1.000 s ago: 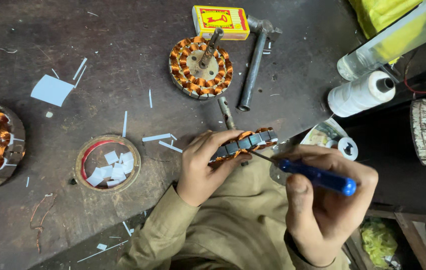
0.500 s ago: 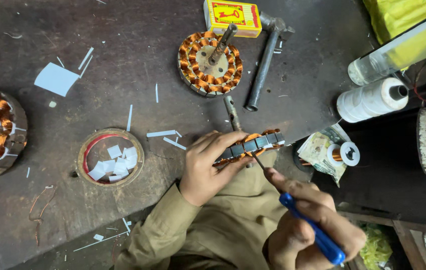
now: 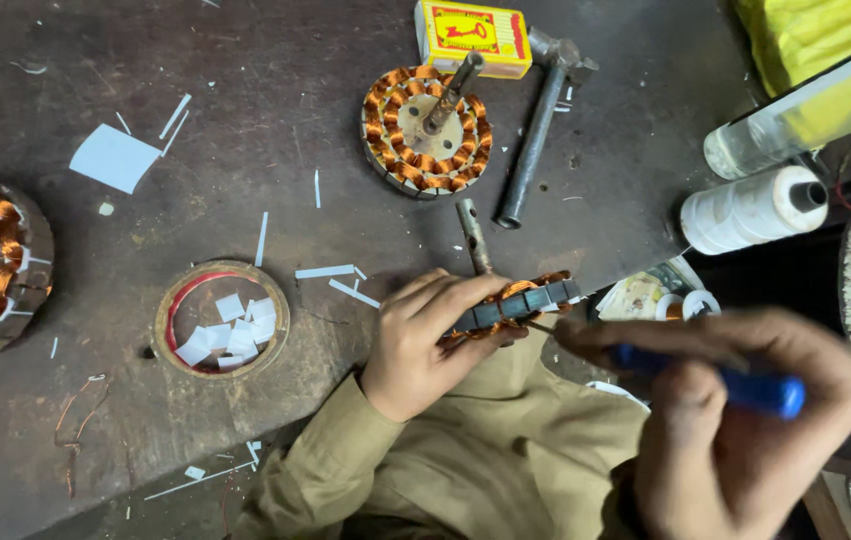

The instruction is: The person works on a copper-wound electrical component, inserting small white insulating pieces into the slots between the windings. They use a blue-handled screwdriver to push the pieces into place and adjust the copper wires. The person also briefly handles a blue mobile phone before returning to the repair task.

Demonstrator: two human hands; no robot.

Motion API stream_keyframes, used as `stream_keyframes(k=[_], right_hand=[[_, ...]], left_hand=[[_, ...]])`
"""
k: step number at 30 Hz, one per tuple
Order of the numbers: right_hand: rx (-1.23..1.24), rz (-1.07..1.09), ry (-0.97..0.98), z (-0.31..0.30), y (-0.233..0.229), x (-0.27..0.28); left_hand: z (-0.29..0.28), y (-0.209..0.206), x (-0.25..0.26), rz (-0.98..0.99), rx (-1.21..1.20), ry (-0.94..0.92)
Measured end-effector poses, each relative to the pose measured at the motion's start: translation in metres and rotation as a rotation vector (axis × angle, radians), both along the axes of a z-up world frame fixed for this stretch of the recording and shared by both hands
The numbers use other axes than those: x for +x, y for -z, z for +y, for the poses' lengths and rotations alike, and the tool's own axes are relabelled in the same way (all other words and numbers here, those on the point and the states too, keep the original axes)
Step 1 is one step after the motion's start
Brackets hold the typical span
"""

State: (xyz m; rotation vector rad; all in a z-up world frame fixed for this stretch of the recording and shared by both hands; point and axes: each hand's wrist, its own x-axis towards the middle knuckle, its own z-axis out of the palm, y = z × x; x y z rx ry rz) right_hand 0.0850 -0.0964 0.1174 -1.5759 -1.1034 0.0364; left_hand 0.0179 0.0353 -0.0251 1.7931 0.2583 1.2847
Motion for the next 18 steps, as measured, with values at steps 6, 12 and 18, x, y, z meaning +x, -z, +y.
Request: stream_keyframes(k=[6, 12, 18], right_hand=[[-0.06, -0.125, 0.072, -0.015, 0.015, 0.009], [-0.056, -0.205, 0.202, -0.027, 0.065, 0.014], [0.207, -0.177, 0.158, -0.014, 0.065, 0.007]], left_hand=[[-0.001, -0.003, 0.0, -0.004, -0.019, -0.019], [-0.002, 0.001, -0.004, 0.012, -0.03, -0.008], [-0.002, -0.001, -0.001, 0.02, -0.056, -0.026]])
